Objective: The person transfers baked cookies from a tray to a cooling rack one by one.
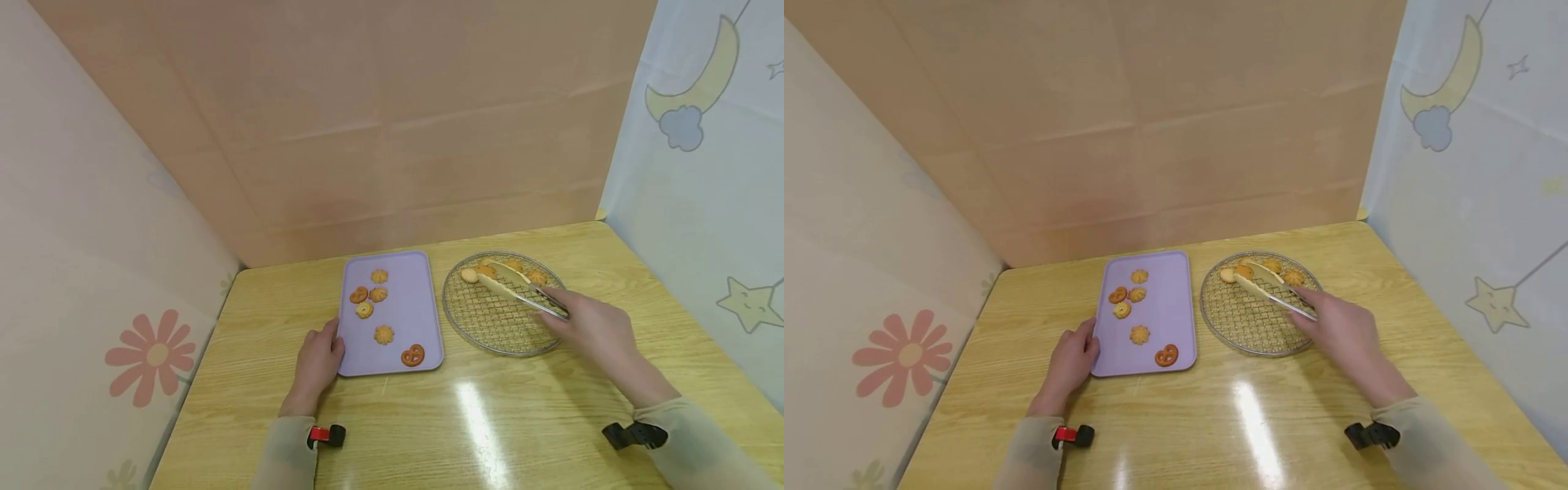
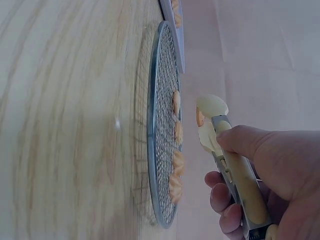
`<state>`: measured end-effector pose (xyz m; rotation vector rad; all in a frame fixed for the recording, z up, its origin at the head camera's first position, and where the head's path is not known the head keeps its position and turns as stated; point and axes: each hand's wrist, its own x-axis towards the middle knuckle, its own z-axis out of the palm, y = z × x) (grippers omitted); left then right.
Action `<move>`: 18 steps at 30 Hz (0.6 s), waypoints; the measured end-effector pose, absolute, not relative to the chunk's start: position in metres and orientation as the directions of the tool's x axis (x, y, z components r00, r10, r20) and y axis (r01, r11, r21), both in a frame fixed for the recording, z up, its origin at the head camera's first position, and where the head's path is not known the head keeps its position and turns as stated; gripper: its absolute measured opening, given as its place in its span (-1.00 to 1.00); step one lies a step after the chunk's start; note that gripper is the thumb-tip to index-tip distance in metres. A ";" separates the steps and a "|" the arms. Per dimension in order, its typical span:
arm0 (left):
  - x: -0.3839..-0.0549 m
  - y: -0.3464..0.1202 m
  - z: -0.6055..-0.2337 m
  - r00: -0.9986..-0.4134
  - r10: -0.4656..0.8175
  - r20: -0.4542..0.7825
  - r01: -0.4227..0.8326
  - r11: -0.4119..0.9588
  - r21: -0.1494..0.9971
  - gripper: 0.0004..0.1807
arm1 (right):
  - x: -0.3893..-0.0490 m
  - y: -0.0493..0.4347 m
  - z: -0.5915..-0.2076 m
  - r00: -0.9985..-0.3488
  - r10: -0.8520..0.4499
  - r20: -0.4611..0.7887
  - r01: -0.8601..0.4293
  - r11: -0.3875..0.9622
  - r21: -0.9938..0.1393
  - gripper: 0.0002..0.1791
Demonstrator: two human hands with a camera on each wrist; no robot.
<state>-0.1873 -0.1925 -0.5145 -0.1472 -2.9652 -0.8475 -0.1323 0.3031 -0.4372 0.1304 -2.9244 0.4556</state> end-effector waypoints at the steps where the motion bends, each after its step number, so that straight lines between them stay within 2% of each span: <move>1: -0.187 -0.193 -0.514 -0.994 0.077 0.077 0.106 0.845 0.525 -0.48 | -0.132 0.305 -0.437 -0.980 -0.059 0.192 -0.114 0.949 -0.292 -0.36; 11: -0.187 -0.193 -0.511 -0.993 0.075 0.089 0.111 0.845 0.524 -0.48 | -0.129 0.304 -0.443 -0.982 -0.076 0.172 -0.124 0.949 -0.291 -0.37; 18: -0.187 -0.193 -0.512 -0.993 0.081 0.089 0.115 0.844 0.524 -0.48 | -0.128 0.289 -0.446 -0.971 -0.114 0.213 -0.174 0.941 -0.291 -0.42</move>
